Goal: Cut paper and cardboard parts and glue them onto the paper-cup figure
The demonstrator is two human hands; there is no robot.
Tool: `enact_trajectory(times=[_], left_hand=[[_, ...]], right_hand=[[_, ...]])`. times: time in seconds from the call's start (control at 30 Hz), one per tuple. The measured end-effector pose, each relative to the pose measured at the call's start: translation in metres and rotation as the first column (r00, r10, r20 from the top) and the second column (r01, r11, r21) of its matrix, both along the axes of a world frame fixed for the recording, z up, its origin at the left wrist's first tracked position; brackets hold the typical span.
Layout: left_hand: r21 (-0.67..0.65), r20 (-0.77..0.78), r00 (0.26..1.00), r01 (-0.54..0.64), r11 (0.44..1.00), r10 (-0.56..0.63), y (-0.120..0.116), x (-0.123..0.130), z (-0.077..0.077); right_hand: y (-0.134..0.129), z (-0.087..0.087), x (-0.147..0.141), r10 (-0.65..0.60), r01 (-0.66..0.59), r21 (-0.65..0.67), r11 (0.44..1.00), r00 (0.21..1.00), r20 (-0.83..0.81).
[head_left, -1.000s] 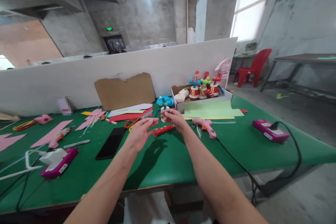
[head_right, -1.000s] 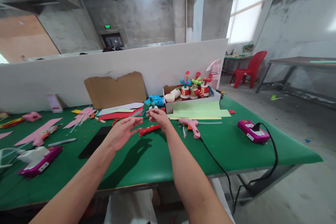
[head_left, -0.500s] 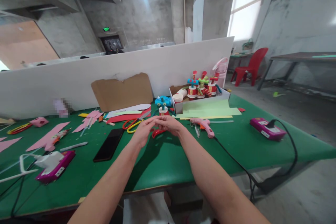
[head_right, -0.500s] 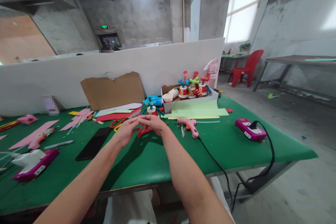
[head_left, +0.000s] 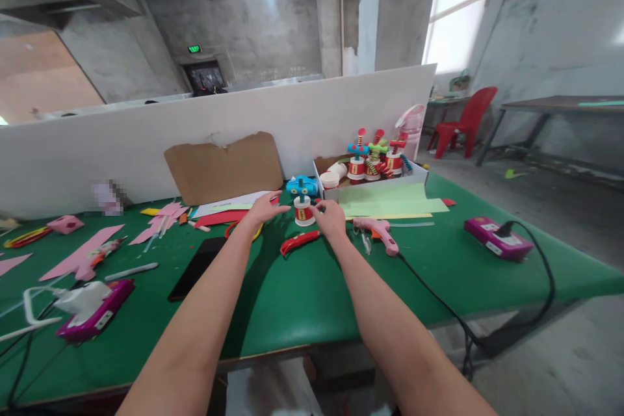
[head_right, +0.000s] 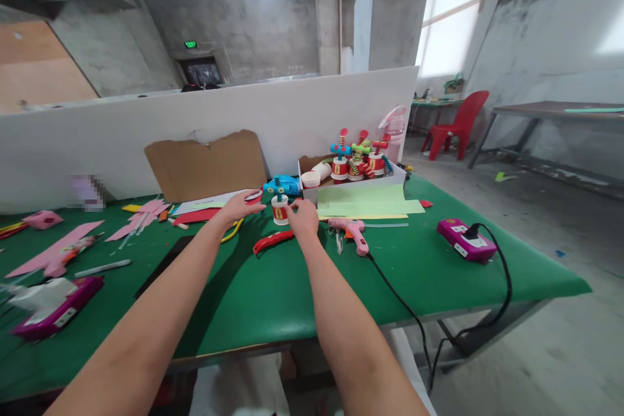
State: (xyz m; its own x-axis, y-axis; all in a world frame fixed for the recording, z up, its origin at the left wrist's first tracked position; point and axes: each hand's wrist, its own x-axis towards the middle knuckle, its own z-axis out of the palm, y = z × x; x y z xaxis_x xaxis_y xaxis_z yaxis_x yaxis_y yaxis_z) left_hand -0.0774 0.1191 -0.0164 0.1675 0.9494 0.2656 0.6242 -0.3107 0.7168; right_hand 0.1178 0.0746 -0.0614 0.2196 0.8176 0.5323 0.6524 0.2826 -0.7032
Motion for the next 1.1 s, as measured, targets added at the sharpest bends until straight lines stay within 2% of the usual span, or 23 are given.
enact_trajectory(times=[0.13,0.23,0.47,0.67,0.83,0.97,1.03,1.1], left_hand=[[0.062,-0.196,0.969,0.163,0.985,-0.148,0.011,0.018,-0.003],[0.04,-0.262,0.95,0.189,0.981,-0.172,0.02,0.025,-0.008],[0.006,-0.32,0.947,0.045,0.999,-0.041,0.023,0.037,-0.025],[-0.011,-0.374,0.922,-0.109,0.994,0.097,0.004,0.052,-0.027],[-0.012,-0.406,0.893,-0.219,0.976,0.195,-0.01,0.065,-0.027],[0.014,-0.335,0.917,-0.223,0.975,0.215,-0.014,0.063,-0.03],[0.009,-0.241,0.96,-0.146,0.989,0.144,-0.015,0.055,-0.029],[0.005,-0.049,0.999,-0.021,1.0,0.021,-0.017,0.043,-0.027]], right_hand=[[0.004,-0.005,0.004,-0.061,0.061,0.036,0.997,0.998,0.005],[0.007,-0.007,0.006,-0.075,0.076,0.032,0.997,0.997,-0.023],[0.006,-0.005,0.004,-0.078,0.08,0.025,0.996,0.995,-0.068],[0.008,-0.003,0.005,0.005,0.021,0.086,0.996,0.958,-0.286],[0.011,-0.003,0.003,0.034,-0.009,0.086,0.996,0.953,-0.301],[0.01,-0.004,0.001,0.029,-0.018,0.058,0.998,0.982,-0.185],[0.009,-0.004,-0.001,0.029,-0.025,0.031,0.999,0.989,-0.145],[0.007,-0.003,-0.002,0.026,-0.028,-0.008,1.0,0.991,-0.13]])
